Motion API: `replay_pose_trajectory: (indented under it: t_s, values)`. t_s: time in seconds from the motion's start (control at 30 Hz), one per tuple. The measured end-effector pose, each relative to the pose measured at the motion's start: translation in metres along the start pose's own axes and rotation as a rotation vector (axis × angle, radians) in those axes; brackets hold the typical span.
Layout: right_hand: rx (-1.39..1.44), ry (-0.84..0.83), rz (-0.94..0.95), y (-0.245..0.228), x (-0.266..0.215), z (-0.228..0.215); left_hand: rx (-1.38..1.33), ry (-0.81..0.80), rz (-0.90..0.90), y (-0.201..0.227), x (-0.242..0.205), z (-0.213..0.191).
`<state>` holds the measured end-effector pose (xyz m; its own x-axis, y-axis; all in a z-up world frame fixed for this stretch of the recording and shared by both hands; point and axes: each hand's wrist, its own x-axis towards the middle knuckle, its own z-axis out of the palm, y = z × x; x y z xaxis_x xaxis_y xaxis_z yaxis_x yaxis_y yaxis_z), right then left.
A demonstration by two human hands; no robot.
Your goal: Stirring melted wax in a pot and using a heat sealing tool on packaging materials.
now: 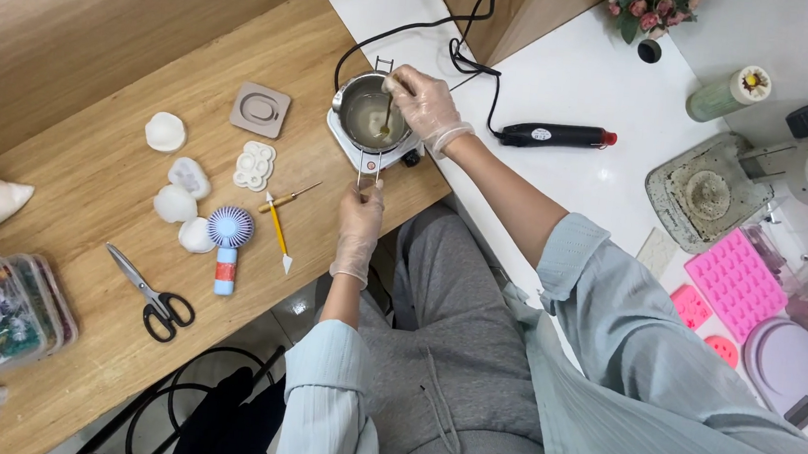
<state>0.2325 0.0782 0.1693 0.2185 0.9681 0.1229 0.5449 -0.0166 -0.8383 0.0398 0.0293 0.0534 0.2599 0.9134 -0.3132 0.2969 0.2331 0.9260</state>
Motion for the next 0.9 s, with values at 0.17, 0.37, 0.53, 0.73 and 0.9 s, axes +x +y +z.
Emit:
replay_pose_trajectory:
  t_s: [0.17,0.37,0.53,0.73,0.9]
  values:
    - [-0.027,0.157,0.077,0.023,-0.004,0.006,0.099,0.009,-0.052,0.002,-0.004,0.001]
    - [-0.087,0.096,0.102,0.028,-0.004,0.012,0.175,0.023,-0.126,0.030,-0.015,-0.011]
    - [-0.029,0.175,0.050,0.022,-0.004,0.008,0.247,0.015,-0.166,0.041,-0.016,-0.015]
    - [-0.051,0.153,0.206,0.021,-0.010,0.008,0.264,-0.018,-0.189,0.045,-0.019,-0.017]
    - [-0.121,0.204,0.213,0.016,-0.007,0.007,0.269,-0.004,-0.158,0.044,-0.013,-0.019]
